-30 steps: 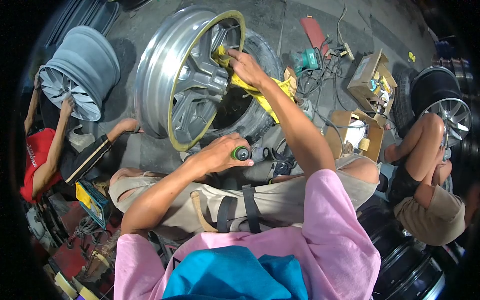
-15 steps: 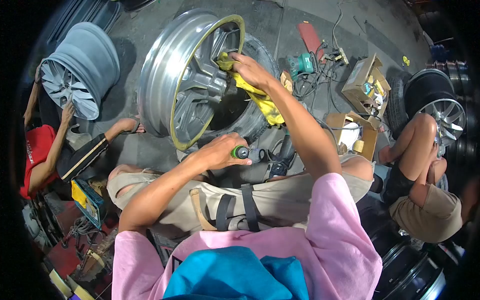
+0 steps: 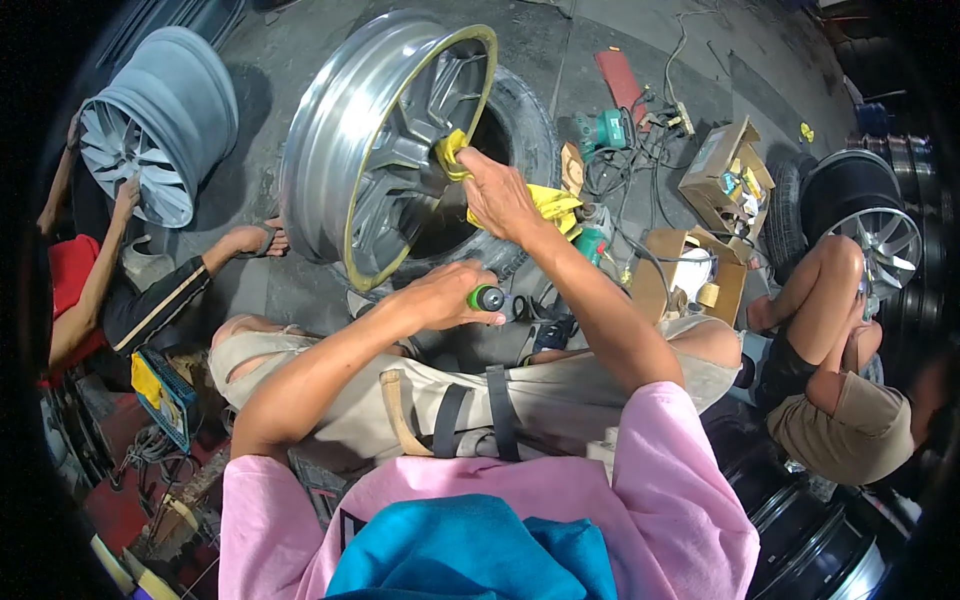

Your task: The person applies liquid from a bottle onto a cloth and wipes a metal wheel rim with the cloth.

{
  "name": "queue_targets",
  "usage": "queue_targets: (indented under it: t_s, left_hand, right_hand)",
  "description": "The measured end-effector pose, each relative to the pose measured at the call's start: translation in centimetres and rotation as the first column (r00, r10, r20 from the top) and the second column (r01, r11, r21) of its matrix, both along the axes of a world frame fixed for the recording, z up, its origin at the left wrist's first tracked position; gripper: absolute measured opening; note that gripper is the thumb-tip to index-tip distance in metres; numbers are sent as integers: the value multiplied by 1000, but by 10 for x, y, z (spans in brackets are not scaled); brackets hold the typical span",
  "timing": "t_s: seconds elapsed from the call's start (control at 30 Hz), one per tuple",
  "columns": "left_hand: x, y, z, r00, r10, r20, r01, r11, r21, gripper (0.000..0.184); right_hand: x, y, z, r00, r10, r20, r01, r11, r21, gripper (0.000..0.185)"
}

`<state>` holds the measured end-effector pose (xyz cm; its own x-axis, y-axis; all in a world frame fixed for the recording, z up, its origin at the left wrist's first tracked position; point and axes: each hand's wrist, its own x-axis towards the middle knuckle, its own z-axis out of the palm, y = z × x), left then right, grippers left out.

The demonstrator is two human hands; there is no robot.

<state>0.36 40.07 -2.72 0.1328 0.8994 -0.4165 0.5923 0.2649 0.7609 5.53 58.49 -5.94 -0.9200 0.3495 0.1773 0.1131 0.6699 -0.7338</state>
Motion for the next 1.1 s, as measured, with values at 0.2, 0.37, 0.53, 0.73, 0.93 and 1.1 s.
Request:
queue_targets:
  t_s: [0.2, 0.37, 0.53, 0.73, 0.93, 1.1]
  left_hand:
    - [1, -4, 0, 1000, -6, 5, 6, 1000, 11, 67]
    - [-1, 2, 3, 999, -40, -7, 40, 999, -31, 69]
    - [-2, -1, 1, 1000, 2, 5, -2, 1000, 1, 70]
    - [-3, 1, 3, 1000, -19, -8, 19, 999, -27, 70]
    - [-3, 1, -1, 1000, -3, 9, 3, 1000, -1, 70]
    - [-3, 3, 6, 999, -41, -8, 40, 997, -59, 73]
  right_hand:
    - [8, -15, 2, 996, -53, 73, 53, 999, 3, 29]
    - [-16, -3, 6, 999, -40, 6, 39, 999, 30, 25]
    - [6, -8, 12, 995, -43, 87, 36, 997, 73, 27]
    - [-20, -7, 1, 998, -68, -8, 68, 991, 111, 27]
    - [7, -5, 9, 994, 6, 108, -26, 982, 186, 27]
    - [-8, -9, 1, 995, -41, 90, 27, 987, 158, 29]
